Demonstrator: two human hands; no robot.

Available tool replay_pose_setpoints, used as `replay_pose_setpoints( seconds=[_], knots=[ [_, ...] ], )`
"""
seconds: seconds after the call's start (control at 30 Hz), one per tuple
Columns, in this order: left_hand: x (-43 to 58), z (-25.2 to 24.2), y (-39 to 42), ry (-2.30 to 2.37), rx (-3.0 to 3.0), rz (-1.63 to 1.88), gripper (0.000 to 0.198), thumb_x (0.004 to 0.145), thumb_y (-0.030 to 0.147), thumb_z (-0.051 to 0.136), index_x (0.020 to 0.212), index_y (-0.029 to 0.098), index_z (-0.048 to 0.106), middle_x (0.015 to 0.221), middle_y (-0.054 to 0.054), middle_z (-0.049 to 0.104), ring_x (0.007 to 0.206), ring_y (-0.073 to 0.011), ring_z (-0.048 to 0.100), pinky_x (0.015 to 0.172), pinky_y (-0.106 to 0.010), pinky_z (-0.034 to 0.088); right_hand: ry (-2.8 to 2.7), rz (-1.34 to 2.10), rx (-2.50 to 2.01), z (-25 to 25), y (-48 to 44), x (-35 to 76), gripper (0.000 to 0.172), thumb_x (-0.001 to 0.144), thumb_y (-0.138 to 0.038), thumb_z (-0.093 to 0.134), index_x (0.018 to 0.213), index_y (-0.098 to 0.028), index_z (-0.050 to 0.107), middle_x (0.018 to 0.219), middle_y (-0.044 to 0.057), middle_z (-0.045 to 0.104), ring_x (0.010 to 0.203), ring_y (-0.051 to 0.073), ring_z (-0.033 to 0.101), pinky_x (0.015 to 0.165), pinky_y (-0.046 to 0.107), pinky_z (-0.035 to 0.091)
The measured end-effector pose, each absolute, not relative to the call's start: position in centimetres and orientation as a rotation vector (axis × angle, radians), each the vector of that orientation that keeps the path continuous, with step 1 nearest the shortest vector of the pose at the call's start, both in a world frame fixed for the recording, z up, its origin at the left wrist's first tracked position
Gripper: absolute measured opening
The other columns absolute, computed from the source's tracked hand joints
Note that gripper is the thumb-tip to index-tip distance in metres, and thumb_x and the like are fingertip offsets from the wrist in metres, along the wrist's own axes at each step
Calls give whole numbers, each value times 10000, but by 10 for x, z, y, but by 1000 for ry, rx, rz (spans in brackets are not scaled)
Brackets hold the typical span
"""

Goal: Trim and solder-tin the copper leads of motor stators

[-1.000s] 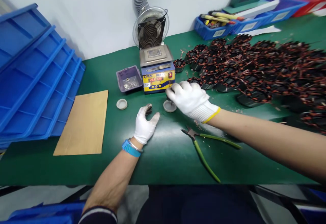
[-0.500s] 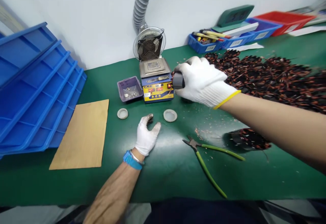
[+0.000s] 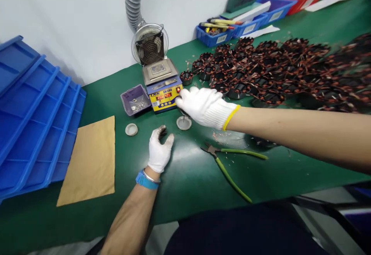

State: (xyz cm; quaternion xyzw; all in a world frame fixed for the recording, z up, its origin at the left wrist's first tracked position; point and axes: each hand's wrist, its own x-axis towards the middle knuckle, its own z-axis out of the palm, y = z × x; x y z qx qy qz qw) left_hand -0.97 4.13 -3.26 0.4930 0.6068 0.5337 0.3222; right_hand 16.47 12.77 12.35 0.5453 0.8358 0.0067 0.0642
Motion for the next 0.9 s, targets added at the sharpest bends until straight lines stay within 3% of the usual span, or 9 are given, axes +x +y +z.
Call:
replay_pose_setpoints(
  seconds=[0.07, 0.17, 0.4, 0.53, 0.63, 0.9],
  knots=[
    [-11, -31, 41, 1598, 1303, 1393, 385, 862, 316, 856, 1214, 181, 778, 1215, -131, 834, 1135, -291, 807, 1094, -482, 651, 2526, 19, 1658, 113, 121, 160, 552, 1128, -210, 173, 1411, -93, 631, 1245, 290, 653, 1096, 406, 702, 844, 469, 529],
    [-12, -30, 42, 1597, 1311, 1377, 393, 871, 333, 849, 1226, 179, 777, 1229, -133, 832, 1140, -289, 808, 1093, -476, 654, 2558, 12, 1674, 100, 117, 154, 572, 1120, -200, 157, 1391, -52, 638, 1193, 318, 660, 1075, 420, 694, 809, 457, 522],
    [-12, -32, 41, 1597, 1324, 1379, 406, 864, 347, 847, 1223, 173, 774, 1223, -139, 827, 1143, -294, 803, 1099, -485, 648, 2500, 105, 1614, 112, 122, 162, 548, 1102, -148, 171, 1404, -104, 625, 1238, 281, 647, 1070, 394, 711, 807, 431, 535],
    [-12, -32, 41, 1602, 1333, 1375, 387, 865, 331, 843, 1214, 179, 773, 1216, -134, 824, 1139, -288, 801, 1103, -481, 643, 2509, 95, 1520, 137, 134, 175, 422, 1049, -293, 570, 1439, -140, 623, 1346, 271, 619, 1119, 435, 713, 806, 480, 582],
    [-11, -32, 41, 1596, 1340, 1373, 383, 872, 337, 836, 1214, 177, 772, 1211, -136, 823, 1142, -288, 800, 1099, -482, 643, 2435, -17, 1604, 148, 144, 182, 684, 876, -498, 854, 1452, -201, 634, 1347, 217, 646, 1090, 444, 729, 818, 540, 595],
    [-11, -32, 40, 1600, 1325, 1362, 373, 870, 335, 834, 1205, 182, 772, 1222, -139, 823, 1139, -291, 797, 1106, -496, 632, 2380, -122, 1715, 155, 153, 187, 680, 829, -580, 895, 1393, -267, 682, 1304, 168, 720, 1078, 433, 753, 869, 614, 583]
  ],
)
